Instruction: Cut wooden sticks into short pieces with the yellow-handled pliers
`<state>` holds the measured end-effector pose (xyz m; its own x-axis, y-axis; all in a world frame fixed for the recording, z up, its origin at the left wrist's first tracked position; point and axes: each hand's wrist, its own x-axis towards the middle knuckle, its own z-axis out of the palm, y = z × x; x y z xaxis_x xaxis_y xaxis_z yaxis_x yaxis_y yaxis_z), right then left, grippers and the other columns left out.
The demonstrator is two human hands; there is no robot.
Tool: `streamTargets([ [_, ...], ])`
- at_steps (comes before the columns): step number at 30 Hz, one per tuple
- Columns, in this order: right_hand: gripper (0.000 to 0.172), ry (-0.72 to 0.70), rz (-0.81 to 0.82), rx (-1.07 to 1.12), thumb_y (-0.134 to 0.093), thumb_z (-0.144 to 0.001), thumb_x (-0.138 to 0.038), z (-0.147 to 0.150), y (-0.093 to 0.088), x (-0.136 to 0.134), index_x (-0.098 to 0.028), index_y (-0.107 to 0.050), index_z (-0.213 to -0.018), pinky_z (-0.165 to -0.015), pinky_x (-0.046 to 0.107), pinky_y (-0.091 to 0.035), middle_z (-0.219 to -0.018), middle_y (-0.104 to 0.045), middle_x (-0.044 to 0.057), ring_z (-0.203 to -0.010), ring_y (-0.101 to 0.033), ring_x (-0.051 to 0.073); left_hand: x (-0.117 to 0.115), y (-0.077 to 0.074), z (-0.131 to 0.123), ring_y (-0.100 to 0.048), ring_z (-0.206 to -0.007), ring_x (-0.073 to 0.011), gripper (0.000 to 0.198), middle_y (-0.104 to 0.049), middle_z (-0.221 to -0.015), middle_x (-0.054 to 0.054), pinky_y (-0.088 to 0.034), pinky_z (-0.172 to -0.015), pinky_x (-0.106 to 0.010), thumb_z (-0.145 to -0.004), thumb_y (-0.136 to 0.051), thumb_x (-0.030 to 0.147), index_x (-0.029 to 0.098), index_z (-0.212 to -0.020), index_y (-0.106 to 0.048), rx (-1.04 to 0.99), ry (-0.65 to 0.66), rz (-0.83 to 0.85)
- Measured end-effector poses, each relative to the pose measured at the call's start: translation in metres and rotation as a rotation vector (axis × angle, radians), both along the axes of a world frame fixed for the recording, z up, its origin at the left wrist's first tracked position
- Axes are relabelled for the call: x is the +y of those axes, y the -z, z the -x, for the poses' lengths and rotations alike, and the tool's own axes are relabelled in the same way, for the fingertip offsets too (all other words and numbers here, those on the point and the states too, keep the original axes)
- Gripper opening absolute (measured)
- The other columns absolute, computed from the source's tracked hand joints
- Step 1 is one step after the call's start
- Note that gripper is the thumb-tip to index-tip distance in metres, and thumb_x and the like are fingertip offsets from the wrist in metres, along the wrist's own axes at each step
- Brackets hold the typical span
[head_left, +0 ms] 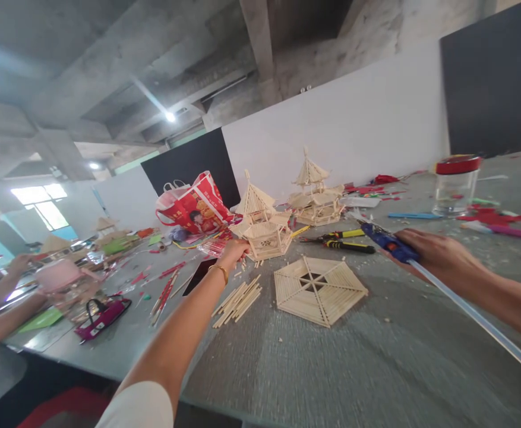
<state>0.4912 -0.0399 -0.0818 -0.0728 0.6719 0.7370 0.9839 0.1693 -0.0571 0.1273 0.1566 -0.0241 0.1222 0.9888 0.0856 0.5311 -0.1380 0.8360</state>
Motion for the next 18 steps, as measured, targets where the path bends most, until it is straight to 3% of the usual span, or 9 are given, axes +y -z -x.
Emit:
streamTargets([
  [9, 0.024, -0.015, 0.006, 0.010, -0.042, -0.074, -0.040, 0.001, -0.004, -0.002, -0.021, -0.054, -0.082, -0.058, 0.031, -0.049, -0.082, -0.067, 0.009, -0.072, -0.066, 0.024, -0.013, -0.004, -0.005, -0.036, -0.039, -0.0019, 0.009, -0.050, -0.055, 0.003, -0.024, -0.038, -0.016, -0.067, -0.053, 0.015, 0.012, -0.059, -0.050, 0.056, 0.088, -0.015],
  [13, 0.023, 0.036, 0.037, 0.016, -0.041, -0.072, -0.042, -0.002, 0.000, 0.000, -0.023, -0.053, -0.077, -0.055, 0.033, -0.050, -0.078, -0.068, 0.007, -0.069, -0.066, 0.025, -0.025, -0.005, -0.002, -0.041, -0.041, -0.0045, 0.010, -0.055, -0.059, 0.001, -0.029, -0.040, -0.018, -0.070, -0.050, 0.016, 0.011, -0.072, -0.058, 0.114, 0.094, -0.059],
  [18, 0.021, 0.052, -0.049, 0.027, -0.040, -0.072, -0.044, -0.007, 0.008, 0.004, -0.026, -0.052, -0.074, -0.053, 0.034, -0.050, -0.074, -0.067, 0.007, -0.068, -0.066, 0.027, -0.069, -0.003, 0.018, -0.051, -0.050, -0.0097, 0.012, -0.058, -0.060, 0.001, -0.037, -0.052, -0.022, -0.069, -0.055, 0.017, 0.015, -0.076, -0.065, 0.238, 0.108, -0.196],
])
